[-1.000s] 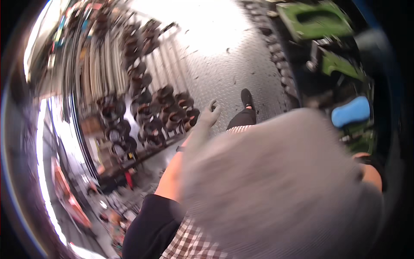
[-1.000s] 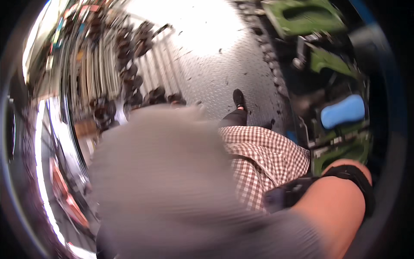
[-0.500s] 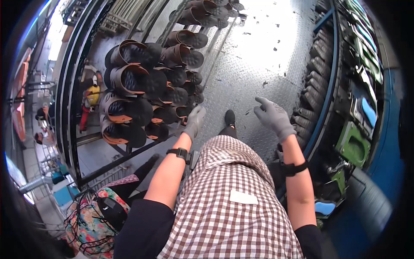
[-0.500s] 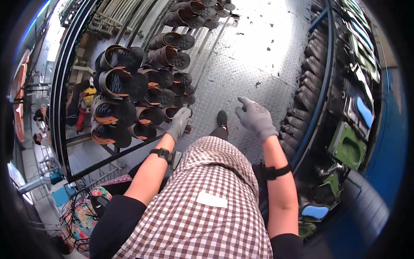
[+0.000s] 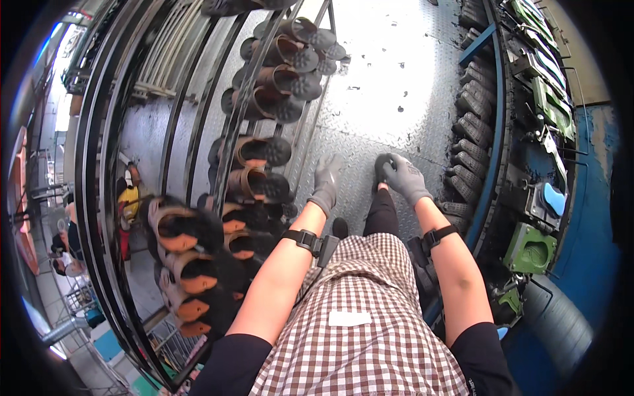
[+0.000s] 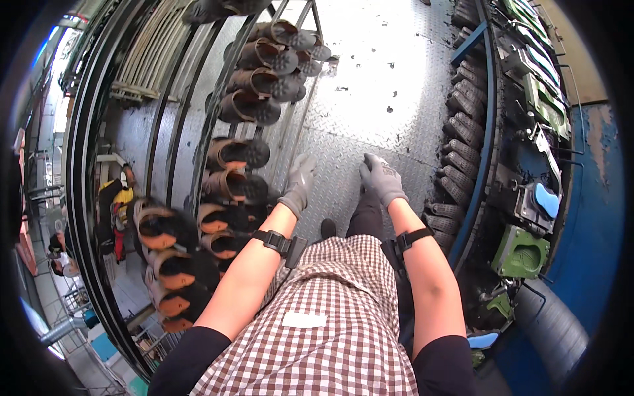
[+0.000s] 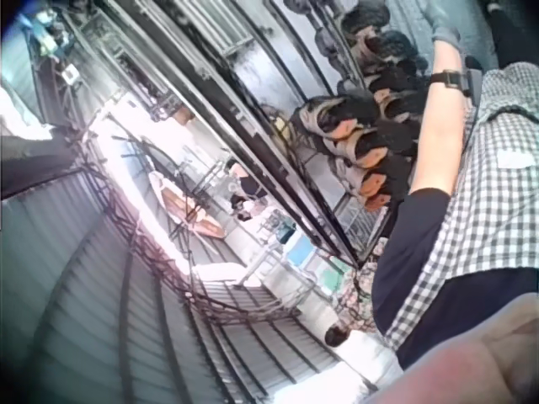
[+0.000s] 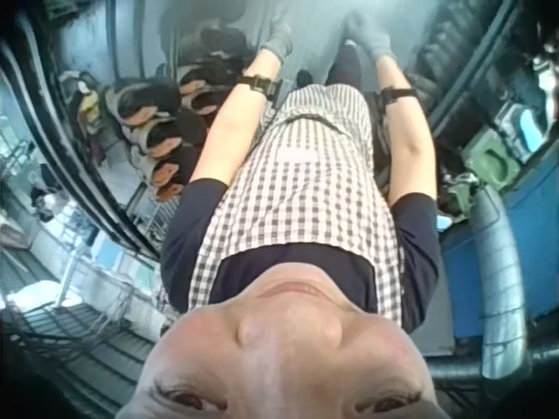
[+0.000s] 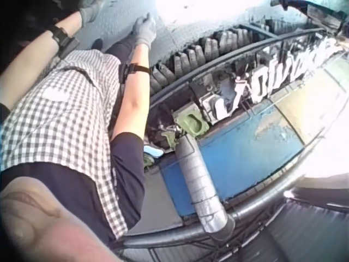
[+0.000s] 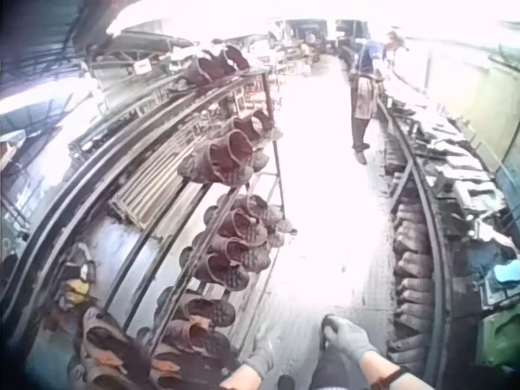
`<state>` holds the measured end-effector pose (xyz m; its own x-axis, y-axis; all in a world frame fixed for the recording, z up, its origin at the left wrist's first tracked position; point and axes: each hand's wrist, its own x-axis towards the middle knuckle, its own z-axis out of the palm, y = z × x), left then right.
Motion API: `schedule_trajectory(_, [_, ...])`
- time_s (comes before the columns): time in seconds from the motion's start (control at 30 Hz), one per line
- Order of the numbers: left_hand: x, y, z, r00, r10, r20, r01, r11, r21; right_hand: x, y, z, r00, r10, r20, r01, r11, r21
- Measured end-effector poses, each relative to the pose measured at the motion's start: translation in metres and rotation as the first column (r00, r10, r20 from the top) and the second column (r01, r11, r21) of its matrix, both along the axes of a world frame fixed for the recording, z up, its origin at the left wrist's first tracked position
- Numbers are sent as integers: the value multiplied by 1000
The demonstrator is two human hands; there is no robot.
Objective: Placing sandal uppers onto sole molding machines and organizing them on a storage rack.
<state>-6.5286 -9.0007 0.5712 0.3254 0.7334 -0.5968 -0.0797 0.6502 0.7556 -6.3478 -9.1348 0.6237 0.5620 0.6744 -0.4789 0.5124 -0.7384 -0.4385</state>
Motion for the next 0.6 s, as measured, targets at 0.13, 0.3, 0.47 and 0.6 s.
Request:
schedule_trajectory(0.13, [56, 65, -34, 982, 158, 100, -146, 982, -117, 63, 96, -31, 998, 34, -58, -36, 999, -30])
schedule_trajectory(0.3, [129, 163, -86, 933, 222, -284, -237, 971, -19, 144, 221, -113, 986, 132, 105, -152, 965, 212])
schedule_trajectory(0.47, [181, 249, -145, 825, 278, -492, -279, 957, 73, 199, 356, -147, 960, 277, 26, -276, 935, 224])
schedule_trajectory(0.6, [198, 296, -225, 740, 290, -607, -274, 954, 123, 228, 449, -210, 920, 346, 185, -383, 894, 231])
